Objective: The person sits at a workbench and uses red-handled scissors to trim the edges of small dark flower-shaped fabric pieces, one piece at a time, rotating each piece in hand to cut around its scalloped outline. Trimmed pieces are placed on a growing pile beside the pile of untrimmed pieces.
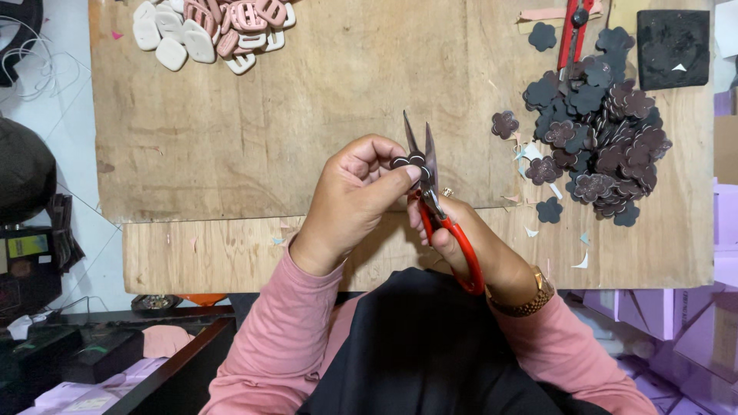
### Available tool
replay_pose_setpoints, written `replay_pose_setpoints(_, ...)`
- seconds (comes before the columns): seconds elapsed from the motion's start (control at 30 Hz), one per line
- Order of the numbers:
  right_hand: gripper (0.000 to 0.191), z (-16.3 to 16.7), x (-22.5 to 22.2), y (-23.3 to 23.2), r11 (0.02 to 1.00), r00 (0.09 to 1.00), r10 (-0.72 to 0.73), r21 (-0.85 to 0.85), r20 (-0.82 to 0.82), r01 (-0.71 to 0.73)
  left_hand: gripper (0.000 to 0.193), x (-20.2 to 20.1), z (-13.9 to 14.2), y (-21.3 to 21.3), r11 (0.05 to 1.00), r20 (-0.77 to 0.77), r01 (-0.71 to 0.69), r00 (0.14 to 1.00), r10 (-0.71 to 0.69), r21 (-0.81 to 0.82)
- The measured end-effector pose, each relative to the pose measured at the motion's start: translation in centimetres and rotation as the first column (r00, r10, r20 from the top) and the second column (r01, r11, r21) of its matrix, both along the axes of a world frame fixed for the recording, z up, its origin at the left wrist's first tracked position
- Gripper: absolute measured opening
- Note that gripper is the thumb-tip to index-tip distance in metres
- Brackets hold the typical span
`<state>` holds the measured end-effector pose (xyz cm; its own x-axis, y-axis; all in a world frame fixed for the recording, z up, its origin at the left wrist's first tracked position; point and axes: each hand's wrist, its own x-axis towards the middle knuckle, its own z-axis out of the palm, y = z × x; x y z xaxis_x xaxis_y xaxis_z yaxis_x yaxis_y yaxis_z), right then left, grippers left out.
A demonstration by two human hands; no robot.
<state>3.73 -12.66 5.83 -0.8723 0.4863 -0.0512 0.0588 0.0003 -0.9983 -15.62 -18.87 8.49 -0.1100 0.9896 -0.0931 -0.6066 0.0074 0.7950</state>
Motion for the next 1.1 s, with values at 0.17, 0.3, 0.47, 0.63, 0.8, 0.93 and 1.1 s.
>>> replay_pose_setpoints(0.17, 0.081, -0.2, -0.3, -0.1, 1.000, 1.000, -0.021, 0.017, 0.004, 0.021, 0.011, 0.2, -0.4, 0.2, 0.999, -0.042, -0.033, 0.999, 0.034, 0.010)
replay_pose_setpoints(0.3, 0.082, -0.3, -0.3, -0.2, 0.999, 0.999, -0.036, 0.030, 0.027, 0.035, 0.011, 0.3, -0.7, 0.0, 0.999, -0.024, -0.054, 0.998, 0.054, 0.000)
replay_pose_setpoints(0.47, 0.085, 0.1, -0.4, 0.1, 0.999, 1.000, -0.002, 0.040, -0.010, 0.003, 0.010, 0.3, -0.7, 0.3, 0.995, -0.085, -0.099, 0.992, 0.098, -0.010)
replay_pose_setpoints(0.63, 0.088, 0.5, 0.0, 0.0, 0.999, 1.000, 0.002, -0.041, 0.000, -0.002, 0.010, 0.1, -0.3, 0.0, 0.997, -0.063, -0.058, 0.996, 0.055, -0.053)
replay_pose_setpoints(0.8, 0.086, 0.3, 0.1, 0.4, 0.999, 0.999, 0.023, -0.025, 0.041, -0.022, 0.009, -0.2, -0.1, 0.0, 1.000, -0.027, -0.012, 1.000, 0.012, -0.016)
replay_pose_setpoints(0.93, 0.087, 0.4, 0.3, 0.2, 0.979, 0.995, 0.024, -0.204, 0.095, -0.004, 0.009, -0.2, -0.2, -0.1, 1.000, -0.020, -0.009, 1.000, 0.008, -0.014)
replay_pose_setpoints(1.1, 0.087, 0.2, 0.2, 0.7, 0.996, 0.995, 0.036, -0.087, 0.089, -0.028, 0.010, -0.6, -0.6, -0.2, 1.000, -0.086, -0.007, 0.996, 0.005, -0.016)
